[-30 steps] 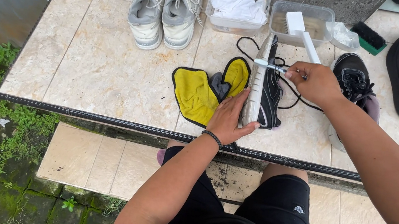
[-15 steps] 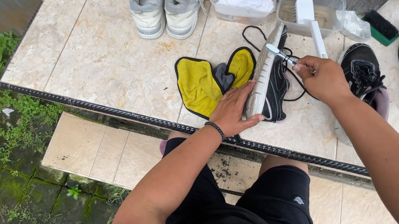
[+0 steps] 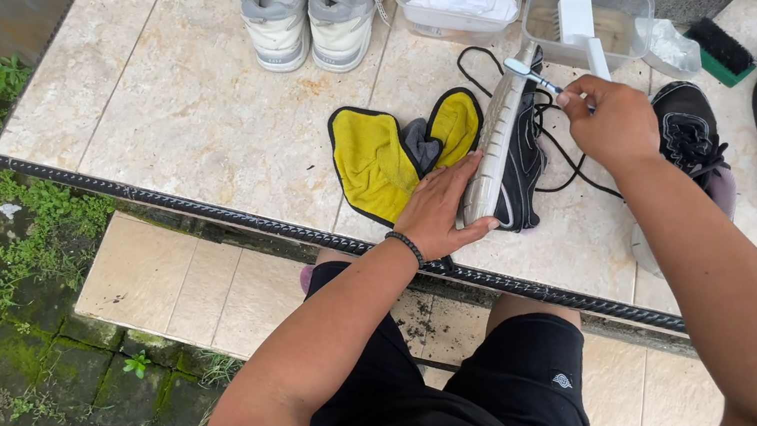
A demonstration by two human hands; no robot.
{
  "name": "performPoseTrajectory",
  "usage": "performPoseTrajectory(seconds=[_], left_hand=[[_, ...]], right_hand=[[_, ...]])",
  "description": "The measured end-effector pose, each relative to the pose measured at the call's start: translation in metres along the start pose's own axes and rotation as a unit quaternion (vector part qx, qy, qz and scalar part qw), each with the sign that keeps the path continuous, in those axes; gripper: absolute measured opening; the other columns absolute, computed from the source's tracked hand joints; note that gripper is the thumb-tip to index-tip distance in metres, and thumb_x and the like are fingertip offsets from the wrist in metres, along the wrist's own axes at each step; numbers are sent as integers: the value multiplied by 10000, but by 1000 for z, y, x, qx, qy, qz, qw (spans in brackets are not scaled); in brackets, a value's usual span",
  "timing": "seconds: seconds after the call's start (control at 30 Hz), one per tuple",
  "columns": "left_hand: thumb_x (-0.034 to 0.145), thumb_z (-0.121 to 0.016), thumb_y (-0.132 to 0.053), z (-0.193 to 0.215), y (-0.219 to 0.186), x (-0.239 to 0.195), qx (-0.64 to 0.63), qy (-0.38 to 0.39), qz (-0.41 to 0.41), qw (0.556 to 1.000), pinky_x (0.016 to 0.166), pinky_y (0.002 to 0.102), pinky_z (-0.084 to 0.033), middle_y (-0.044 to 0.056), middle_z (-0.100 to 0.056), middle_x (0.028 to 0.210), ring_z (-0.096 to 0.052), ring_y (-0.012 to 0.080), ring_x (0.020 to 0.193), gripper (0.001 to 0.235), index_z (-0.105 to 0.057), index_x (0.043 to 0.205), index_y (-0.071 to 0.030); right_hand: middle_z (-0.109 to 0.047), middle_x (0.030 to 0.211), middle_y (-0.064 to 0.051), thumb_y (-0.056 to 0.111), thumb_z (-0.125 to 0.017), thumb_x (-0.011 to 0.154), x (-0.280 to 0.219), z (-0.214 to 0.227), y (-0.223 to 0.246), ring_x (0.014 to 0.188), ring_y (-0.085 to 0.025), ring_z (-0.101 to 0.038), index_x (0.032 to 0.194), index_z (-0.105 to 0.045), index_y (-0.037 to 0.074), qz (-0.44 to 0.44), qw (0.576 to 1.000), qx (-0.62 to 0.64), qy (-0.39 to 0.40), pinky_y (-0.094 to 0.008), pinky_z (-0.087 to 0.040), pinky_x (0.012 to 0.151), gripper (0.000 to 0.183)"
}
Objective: Cleaning the sole of a sneaker using a small brush, cleaning solution, and a cloth.
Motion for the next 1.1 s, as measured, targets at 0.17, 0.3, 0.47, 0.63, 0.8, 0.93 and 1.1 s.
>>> performPoseTrajectory(seconds=[0.17, 0.3, 0.47, 0.63, 0.8, 0.93, 1.1], left_hand=[[913, -490, -664, 11, -12, 3, 7, 32, 31, 999, 1228, 498, -273, 168, -373, 1626, -384, 324, 1492, 915, -215, 1588, -111], [911, -507, -656, 8, -9, 3, 7, 29, 31, 999, 1227, 476, -276, 146, -374, 1630, -386, 304, 1493, 924, -209, 1594, -109], [911, -570, -663, -3, 4, 1, -3, -6, 2, 1000, 1249, 507, -256, 212, -388, 1596, -450, 367, 1451, 973, -222, 1602, -73], [923, -556, -669, -7, 6, 0, -2, -9, -2, 1000, 1252, 503, -251, 203, -384, 1601, -444, 358, 1458, 965, -217, 1603, -74], [927, -555, -663, -5, 6, 0, -3, -6, -2, 1000, 1250, 499, -250, 200, -380, 1601, -435, 356, 1461, 961, -210, 1610, -82], [932, -552, -657, -3, 3, 1, -4, -4, -4, 1000, 1246, 501, -252, 203, -376, 1604, -432, 356, 1462, 953, -213, 1609, -78], [926, -557, -657, -2, 3, 0, -6, -1, -1, 1000, 1246, 508, -251, 206, -387, 1598, -437, 358, 1459, 962, -209, 1614, -82]], right_hand=[[-717, 1125, -90, 415, -622, 1028, 47, -12, -3, 987, -368, -654, 1105, -747, 276, -91, 996, 13, -3, -492, -502, 795, 202], [-697, 1164, -136, 389, -572, 1069, 24, -5, 11, 934, -346, -644, 1215, -720, 194, -92, 994, 55, 34, -463, -498, 754, 285], [-714, 907, -116, 299, -627, 1060, -27, -9, 1, 859, -379, -671, 1166, -760, 236, -1, 998, 59, 20, -503, -518, 786, 182], [-745, 900, -115, 302, -616, 1031, -71, -13, 8, 864, -405, -686, 1126, -767, 263, 5, 996, 42, 76, -530, -529, 790, 183], [-747, 1000, -105, 339, -637, 1023, -77, -2, 15, 960, -398, -696, 1141, -756, 287, 1, 998, 23, 56, -521, -545, 832, 176], [-740, 1009, -139, 347, -633, 1055, -27, -13, 2, 957, -413, -692, 1194, -751, 237, 1, 1000, 25, 17, -520, -537, 843, 213], [-720, 1035, -47, 434, -657, 1035, 45, -30, -29, 979, -351, -696, 1132, -744, 357, -21, 999, -11, -39, -483, -543, 812, 151]])
Point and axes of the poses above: each hand's wrist, its own x-axis towards the middle knuckle, its own z-axis out of the back of the hand, y = z × x, the point moved 1 cm from there along x, towards the middle knuckle
